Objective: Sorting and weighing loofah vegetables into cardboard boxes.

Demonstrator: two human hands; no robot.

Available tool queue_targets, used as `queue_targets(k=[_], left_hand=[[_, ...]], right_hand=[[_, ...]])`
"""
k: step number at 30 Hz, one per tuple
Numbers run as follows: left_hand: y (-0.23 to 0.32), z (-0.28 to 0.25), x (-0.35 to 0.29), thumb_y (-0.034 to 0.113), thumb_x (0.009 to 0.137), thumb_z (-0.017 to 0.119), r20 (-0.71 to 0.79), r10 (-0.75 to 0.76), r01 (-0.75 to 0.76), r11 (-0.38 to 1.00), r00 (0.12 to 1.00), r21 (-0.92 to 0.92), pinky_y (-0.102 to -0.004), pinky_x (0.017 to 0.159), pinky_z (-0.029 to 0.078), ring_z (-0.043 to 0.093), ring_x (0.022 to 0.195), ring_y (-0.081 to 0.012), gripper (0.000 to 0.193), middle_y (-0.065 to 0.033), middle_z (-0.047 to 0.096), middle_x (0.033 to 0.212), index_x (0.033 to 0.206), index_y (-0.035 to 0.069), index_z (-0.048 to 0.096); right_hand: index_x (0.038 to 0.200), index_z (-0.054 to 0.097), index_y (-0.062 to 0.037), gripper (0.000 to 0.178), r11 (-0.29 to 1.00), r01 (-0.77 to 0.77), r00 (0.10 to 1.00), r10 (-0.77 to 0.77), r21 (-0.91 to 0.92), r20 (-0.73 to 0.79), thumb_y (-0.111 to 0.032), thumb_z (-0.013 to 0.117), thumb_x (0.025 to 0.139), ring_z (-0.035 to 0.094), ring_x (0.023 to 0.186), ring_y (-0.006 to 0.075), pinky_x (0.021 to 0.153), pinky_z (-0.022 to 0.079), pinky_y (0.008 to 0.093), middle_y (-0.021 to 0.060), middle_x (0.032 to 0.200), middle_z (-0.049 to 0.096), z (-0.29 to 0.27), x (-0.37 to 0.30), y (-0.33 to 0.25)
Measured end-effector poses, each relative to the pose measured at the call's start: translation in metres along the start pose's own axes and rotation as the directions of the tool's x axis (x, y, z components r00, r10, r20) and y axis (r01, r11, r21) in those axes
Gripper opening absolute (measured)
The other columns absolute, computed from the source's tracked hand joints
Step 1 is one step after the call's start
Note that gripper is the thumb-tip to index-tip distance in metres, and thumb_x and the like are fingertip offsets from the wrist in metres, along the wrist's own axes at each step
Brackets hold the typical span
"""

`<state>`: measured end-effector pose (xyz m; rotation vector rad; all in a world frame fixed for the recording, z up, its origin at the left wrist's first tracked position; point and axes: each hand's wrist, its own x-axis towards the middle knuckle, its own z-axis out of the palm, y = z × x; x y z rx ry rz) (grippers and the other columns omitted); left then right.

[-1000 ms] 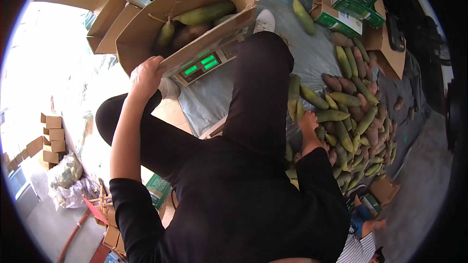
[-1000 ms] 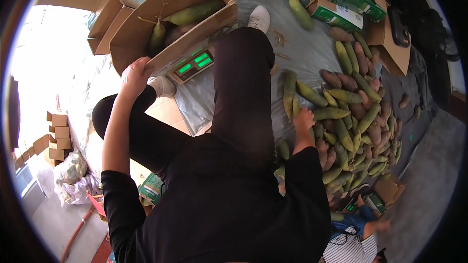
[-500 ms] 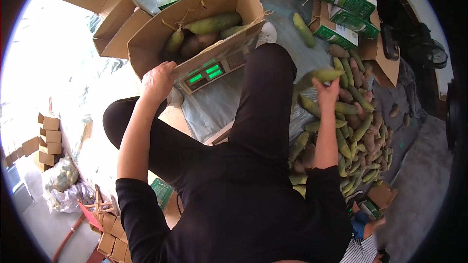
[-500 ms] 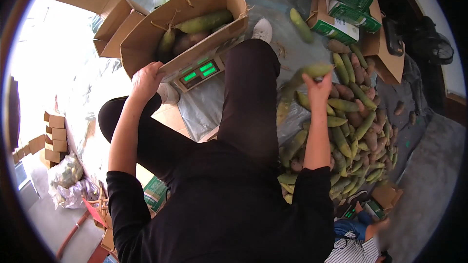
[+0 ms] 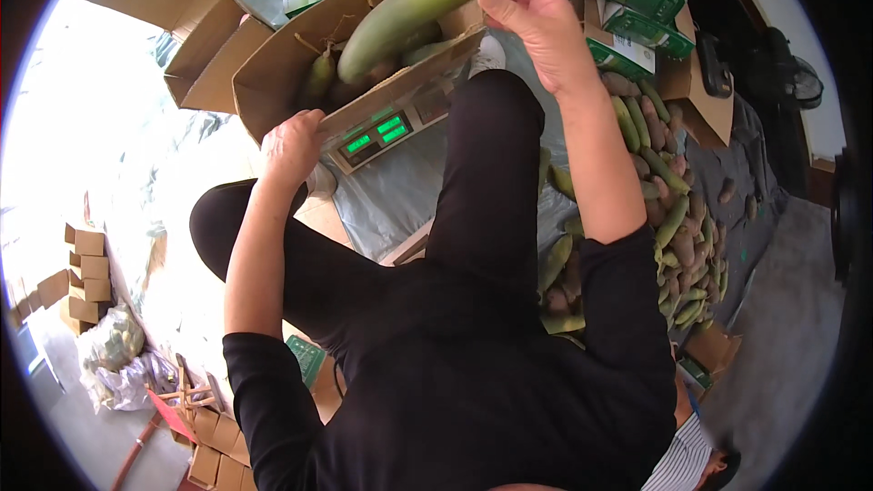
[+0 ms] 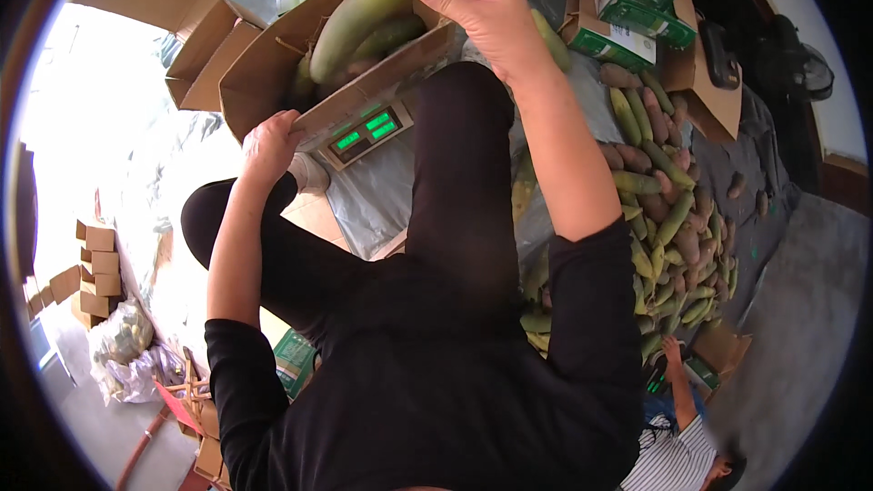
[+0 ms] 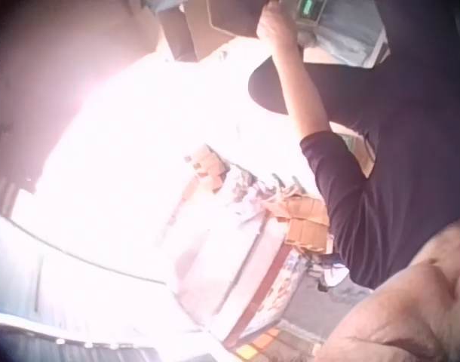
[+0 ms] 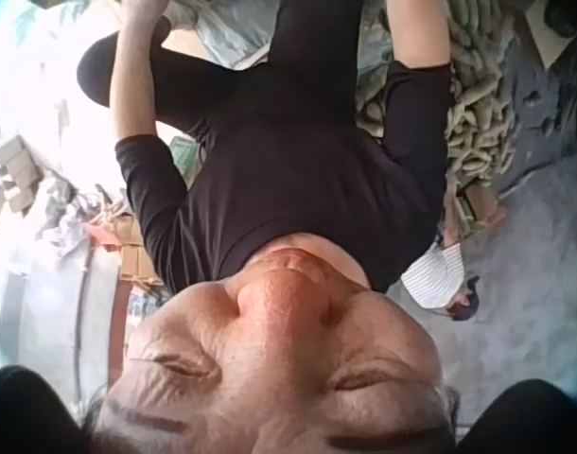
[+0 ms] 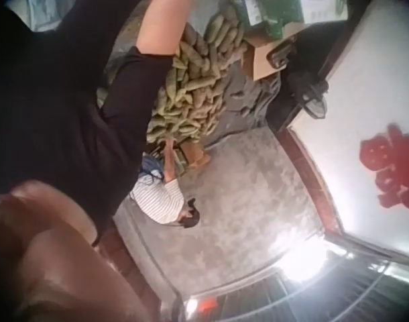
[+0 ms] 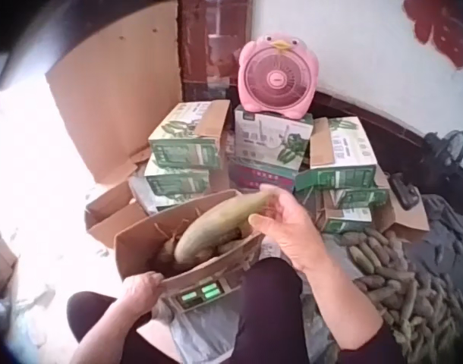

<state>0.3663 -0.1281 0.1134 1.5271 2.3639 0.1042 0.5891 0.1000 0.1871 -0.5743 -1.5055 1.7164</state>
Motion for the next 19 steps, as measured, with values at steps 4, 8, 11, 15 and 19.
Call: queue_targets(k=[4, 8, 11, 15, 19], left_hand=[[-0.002, 0.003, 0.000, 0.015, 0.078, 0.062, -0.018, 0.024, -0.024, 0.999, 1.000, -0.031, -0.0423, 0.076, 0.047, 0.058, 0.092, -0.0336, 0.019, -0.0125, 0.062, 0.095, 0.095, 0.008, 0.060], [0.001, 0.003, 0.003, 0.017, 0.081, 0.059, 0.026, 0.010, -0.011, 1.000, 1.000, 0.019, -0.0434, 0.077, 0.047, 0.059, 0.093, -0.0335, 0.016, -0.0107, 0.062, 0.098, 0.094, 0.009, 0.059], [0.000, 0.005, 0.001, 0.017, 0.080, 0.060, -0.035, 0.020, -0.020, 1.000, 0.999, -0.001, -0.0441, 0.074, 0.046, 0.058, 0.091, -0.0348, 0.016, -0.0119, 0.062, 0.095, 0.093, 0.008, 0.059], [0.005, 0.000, 0.000, 0.014, 0.079, 0.062, -0.030, 0.024, -0.025, 0.999, 0.999, -0.026, -0.0432, 0.074, 0.046, 0.058, 0.091, -0.0344, 0.016, -0.0117, 0.062, 0.093, 0.093, 0.007, 0.059], [0.006, 0.000, 0.002, 0.015, 0.077, 0.064, -0.022, 0.049, -0.051, 0.995, 0.999, -0.081, -0.0419, 0.077, 0.046, 0.059, 0.093, -0.0337, 0.023, -0.0138, 0.063, 0.097, 0.099, 0.007, 0.060]], right_hand=[[0.120, 0.054, -0.0061, 0.039, 0.959, -0.115, 0.987, 0.081, -0.257, -0.142, -0.018, 0.065, 0.085, 0.055, 0.098, 0.0107, 0.079, 0.045, 0.0273, 0.0020, 0.109, 0.059, -0.051, -0.022, 0.038], [0.112, 0.059, -0.0020, 0.033, 0.883, -0.377, 0.880, 0.248, -0.279, -0.404, -0.011, 0.067, 0.081, 0.057, 0.085, 0.0109, 0.075, 0.046, 0.0247, 0.0032, 0.096, 0.062, -0.117, -0.084, 0.086], [0.106, 0.061, -0.0006, 0.028, 0.804, -0.466, 0.826, 0.245, -0.370, -0.507, -0.011, 0.067, 0.081, 0.056, 0.082, 0.0096, 0.074, 0.046, 0.0249, 0.0025, 0.090, 0.063, -0.177, -0.152, 0.154], [0.102, 0.062, -0.0002, 0.027, 0.725, -0.588, 0.738, 0.299, -0.359, -0.605, -0.013, 0.068, 0.078, 0.058, 0.082, 0.0128, 0.076, 0.047, 0.0272, 0.0039, 0.088, 0.064, -0.216, -0.242, 0.221], [0.103, 0.064, -0.0034, 0.031, 0.303, -0.730, 0.674, 0.465, -0.613, -0.574, -0.021, 0.068, 0.077, 0.063, 0.089, 0.0248, 0.084, 0.047, 0.0332, 0.0115, 0.097, 0.067, -0.246, -0.315, 0.271]])
